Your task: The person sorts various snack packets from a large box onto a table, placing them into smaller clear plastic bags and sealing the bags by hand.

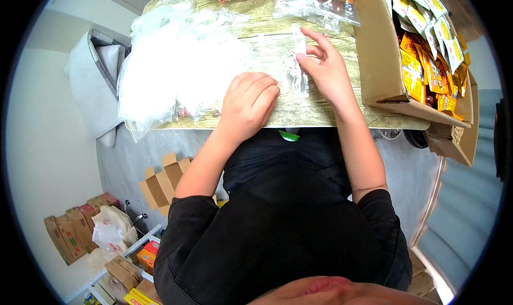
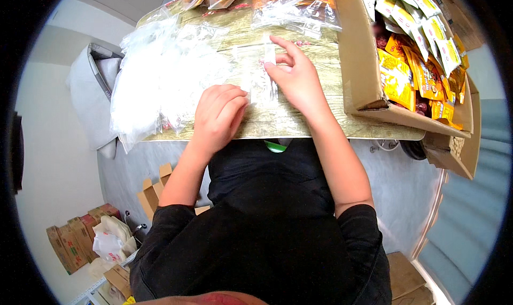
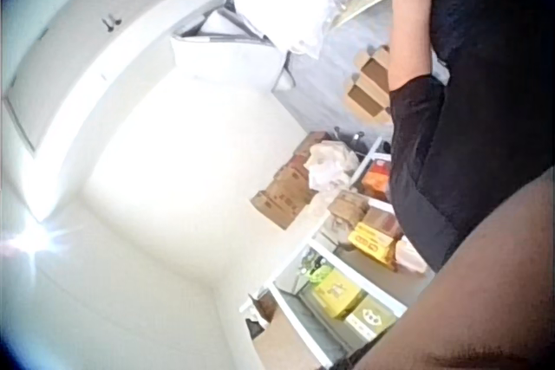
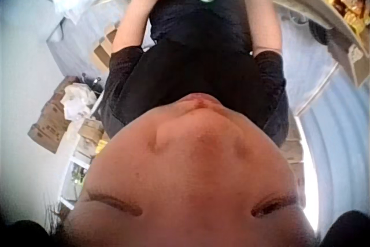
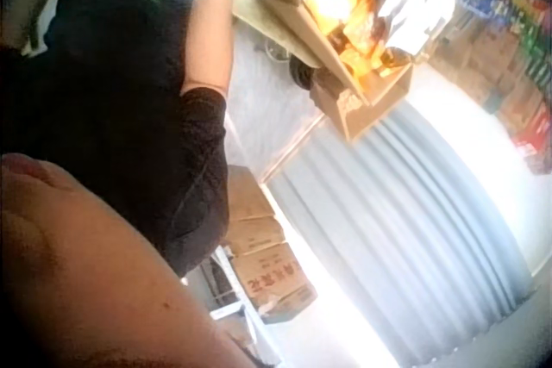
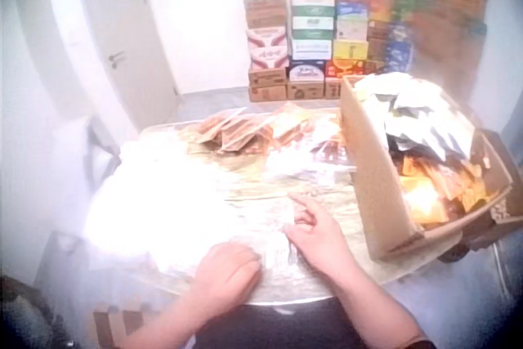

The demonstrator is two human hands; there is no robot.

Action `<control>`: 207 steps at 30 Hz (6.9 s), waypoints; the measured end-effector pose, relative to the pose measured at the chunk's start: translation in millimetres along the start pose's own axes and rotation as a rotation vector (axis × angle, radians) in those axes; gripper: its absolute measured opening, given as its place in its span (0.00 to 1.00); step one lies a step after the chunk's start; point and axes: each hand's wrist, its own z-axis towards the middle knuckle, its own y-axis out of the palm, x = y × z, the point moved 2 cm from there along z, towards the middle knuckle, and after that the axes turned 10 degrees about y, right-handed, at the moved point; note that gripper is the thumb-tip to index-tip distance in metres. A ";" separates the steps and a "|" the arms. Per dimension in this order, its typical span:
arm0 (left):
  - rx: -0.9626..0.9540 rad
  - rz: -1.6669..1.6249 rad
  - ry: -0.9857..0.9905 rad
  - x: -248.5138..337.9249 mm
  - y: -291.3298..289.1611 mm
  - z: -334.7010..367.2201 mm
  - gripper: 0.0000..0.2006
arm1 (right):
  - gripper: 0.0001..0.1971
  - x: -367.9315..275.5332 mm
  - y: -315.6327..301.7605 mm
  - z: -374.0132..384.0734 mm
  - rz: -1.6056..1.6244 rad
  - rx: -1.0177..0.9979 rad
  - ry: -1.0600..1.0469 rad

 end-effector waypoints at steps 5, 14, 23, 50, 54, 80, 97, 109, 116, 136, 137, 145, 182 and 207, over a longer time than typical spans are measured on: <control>-0.018 -0.043 -0.109 15.4 -4.4 -4.1 0.15 | 0.34 -30.6 3.0 -42.1 0.232 -0.023 -0.094; 0.545 -1.461 -0.623 55.7 22.8 37.3 0.20 | 0.16 -81.0 13.4 -113.6 -0.595 0.347 -0.653; 0.560 -1.256 -1.137 42.5 40.4 -12.4 0.09 | 0.20 -40.9 19.4 -117.5 -0.826 0.340 -0.756; -0.244 -0.244 -0.585 14.7 -4.9 16.2 0.45 | 0.21 10.9 24.4 -93.9 -0.741 0.201 -0.651; -0.102 -0.236 -0.116 34.8 -31.9 114.2 0.35 | 0.15 39.9 26.3 -82.1 -0.837 0.206 -0.604; 0.219 -1.197 -0.357 -54.1 -6.6 106.1 0.11 | 0.12 56.4 24.2 -66.4 -0.539 0.200 -0.471; -0.143 0.177 -0.886 -107.6 -35.5 -56.9 0.20 | 0.08 37.9 19.4 -69.6 -0.739 0.274 -0.397; -0.416 0.373 -0.521 -123.9 -28.1 -12.4 0.29 | 0.10 27.4 8.5 -66.9 -0.817 0.271 -0.287; -0.728 0.441 -0.389 -130.9 -36.9 8.6 0.19 | 0.11 30.3 7.3 -64.4 -0.809 0.238 -0.242; -0.243 -0.985 -0.861 -46.3 -9.0 -25.5 0.12 | 0.16 18.9 24.1 -57.8 -0.861 0.145 -0.231; -0.174 -1.113 -0.977 -46.3 -7.3 -26.4 0.14 | 0.16 19.2 24.1 -57.5 -0.862 0.146 -0.230; 0.303 -1.282 -1.220 -32.0 13.0 -43.3 0.20 | 0.15 24.2 26.9 -51.5 -0.836 0.166 -0.227; 0.786 -1.728 -1.541 38.5 23.4 -39.2 0.18 | 0.12 15.3 53.1 -87.0 -0.844 0.218 -0.716; 0.436 -1.867 -1.326 13.4 80.8 26.3 0.09 | 0.15 3.8 32.5 -87.6 -0.629 0.336 -0.679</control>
